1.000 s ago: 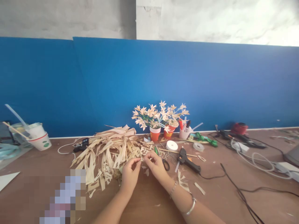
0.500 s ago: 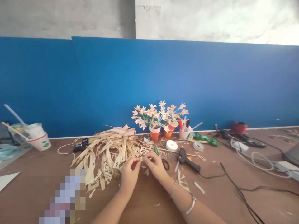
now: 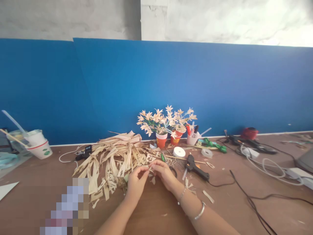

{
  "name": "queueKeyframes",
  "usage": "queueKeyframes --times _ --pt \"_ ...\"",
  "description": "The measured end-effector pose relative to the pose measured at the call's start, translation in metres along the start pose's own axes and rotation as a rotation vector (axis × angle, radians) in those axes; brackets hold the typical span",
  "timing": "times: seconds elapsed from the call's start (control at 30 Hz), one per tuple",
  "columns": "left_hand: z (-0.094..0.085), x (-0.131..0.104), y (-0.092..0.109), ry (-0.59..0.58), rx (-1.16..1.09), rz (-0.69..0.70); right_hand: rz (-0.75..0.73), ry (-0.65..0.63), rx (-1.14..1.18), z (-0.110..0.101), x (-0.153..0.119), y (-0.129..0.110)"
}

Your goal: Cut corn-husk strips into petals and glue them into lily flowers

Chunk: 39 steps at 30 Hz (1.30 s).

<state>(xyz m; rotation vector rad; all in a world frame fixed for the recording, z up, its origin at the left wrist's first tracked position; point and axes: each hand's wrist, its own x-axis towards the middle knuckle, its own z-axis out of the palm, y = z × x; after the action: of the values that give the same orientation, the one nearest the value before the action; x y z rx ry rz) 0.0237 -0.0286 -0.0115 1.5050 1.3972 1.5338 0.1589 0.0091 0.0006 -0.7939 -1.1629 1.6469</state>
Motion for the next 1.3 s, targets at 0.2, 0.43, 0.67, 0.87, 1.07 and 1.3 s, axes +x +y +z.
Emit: queueKeyframes --times 0.2,0.43,0.67,0.87,1.07,1.3 --pt "-0.001 -0.001 0.003 0.005 -0.032 0.030 0.088 -0.104 0.138 -0.002 0.001 -0.003" --pt "-0.001 -0.001 0.003 0.021 -0.041 0.053 0.123 -0.146 0.184 0.000 0.001 -0.003" --pt "0.000 -0.001 0.000 0.027 0.026 0.056 0.107 -0.117 0.173 -0.003 0.003 0.000" --pt "-0.002 -0.002 0.009 0.047 0.078 0.068 0.137 -0.115 0.188 -0.003 0.002 0.000" --pt "-0.003 -0.003 0.008 0.049 0.111 0.061 0.149 -0.098 0.200 0.000 0.002 -0.002" --pt "-0.003 -0.003 0.008 0.049 0.129 0.083 0.157 -0.089 0.196 0.000 0.001 -0.003"
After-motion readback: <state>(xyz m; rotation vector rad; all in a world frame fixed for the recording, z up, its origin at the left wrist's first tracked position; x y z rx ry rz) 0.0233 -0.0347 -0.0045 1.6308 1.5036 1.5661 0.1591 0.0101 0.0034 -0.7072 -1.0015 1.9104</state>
